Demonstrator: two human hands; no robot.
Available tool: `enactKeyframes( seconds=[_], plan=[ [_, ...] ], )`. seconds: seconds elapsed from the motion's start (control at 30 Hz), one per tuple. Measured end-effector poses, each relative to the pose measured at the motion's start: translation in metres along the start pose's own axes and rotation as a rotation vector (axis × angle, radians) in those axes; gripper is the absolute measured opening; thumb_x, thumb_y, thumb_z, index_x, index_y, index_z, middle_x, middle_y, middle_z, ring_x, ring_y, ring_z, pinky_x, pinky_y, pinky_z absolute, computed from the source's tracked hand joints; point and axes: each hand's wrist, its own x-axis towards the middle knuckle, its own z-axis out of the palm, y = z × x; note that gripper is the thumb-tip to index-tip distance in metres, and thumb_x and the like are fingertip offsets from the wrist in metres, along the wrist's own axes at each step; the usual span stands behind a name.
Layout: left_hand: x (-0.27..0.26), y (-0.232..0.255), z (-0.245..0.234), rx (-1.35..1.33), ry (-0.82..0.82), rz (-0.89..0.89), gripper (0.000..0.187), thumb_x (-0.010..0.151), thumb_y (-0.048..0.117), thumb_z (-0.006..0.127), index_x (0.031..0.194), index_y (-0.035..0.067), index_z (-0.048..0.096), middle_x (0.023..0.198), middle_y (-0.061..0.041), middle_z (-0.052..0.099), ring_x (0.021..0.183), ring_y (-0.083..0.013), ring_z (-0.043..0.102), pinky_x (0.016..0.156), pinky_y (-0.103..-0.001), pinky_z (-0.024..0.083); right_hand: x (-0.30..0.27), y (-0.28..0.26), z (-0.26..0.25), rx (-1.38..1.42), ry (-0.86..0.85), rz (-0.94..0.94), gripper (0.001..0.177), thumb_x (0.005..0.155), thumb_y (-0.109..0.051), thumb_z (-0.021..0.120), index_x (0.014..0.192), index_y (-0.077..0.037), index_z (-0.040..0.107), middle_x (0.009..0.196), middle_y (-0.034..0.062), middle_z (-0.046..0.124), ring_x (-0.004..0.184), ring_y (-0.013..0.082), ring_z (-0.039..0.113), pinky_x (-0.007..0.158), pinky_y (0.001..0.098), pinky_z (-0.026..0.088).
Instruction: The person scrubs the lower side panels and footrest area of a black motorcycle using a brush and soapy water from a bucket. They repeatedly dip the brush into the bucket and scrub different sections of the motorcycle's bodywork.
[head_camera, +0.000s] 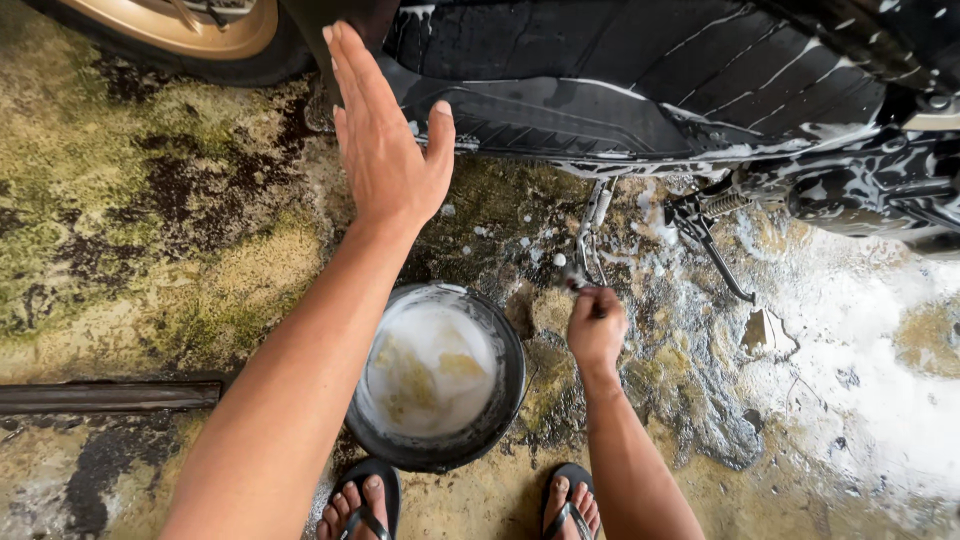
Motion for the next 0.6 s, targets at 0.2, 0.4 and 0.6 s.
enactKeyframes(
  seconds=[0.2,0.4,0.6],
  plan=[
    [-0.002,-0.004,0.000,0.005,-0.008,0.006,0.082,0.097,0.027,0.056,0.140,0.011,-0.011,0.151,-0.012,-0.002,0.144,-0.0344,0.015,0.110,-0.058,0.027,0.008,0.024,0.018,-0.091,0.206,-0.587,0.016,0.090,-0.005,0.039,0.088,0.000,0.054,0.058,0.0038,0.052,0.036,0.0067,0.034,0.029,0.0216,0.024],
    [-0.002,-0.007,-0.003,-0.001,-0.016,0.031,0.081,0.095,0.028,0.055,0.141,0.011,-0.010,0.151,-0.012,-0.001,0.145,-0.0317,0.011,0.109,-0.059,0.028,0.005,0.004,0.011,-0.131,0.041,-0.167,0.015,0.089,-0.005,0.034,0.087,-0.002,0.049,0.061,0.0047,0.053,0.036,0.0080,0.040,0.027,0.0217,0.036],
    [-0.002,-0.006,0.004,0.010,0.009,0.021,0.084,0.094,0.030,0.056,0.140,0.009,-0.011,0.151,-0.014,-0.001,0.144,-0.0341,0.014,0.110,-0.056,0.031,0.010,0.004,0.019,-0.524,-0.039,-0.300,0.016,0.088,-0.012,0.037,0.092,-0.008,0.051,0.081,0.0105,0.060,0.079,0.0233,0.054,0.069,0.0389,0.047]
  ],
)
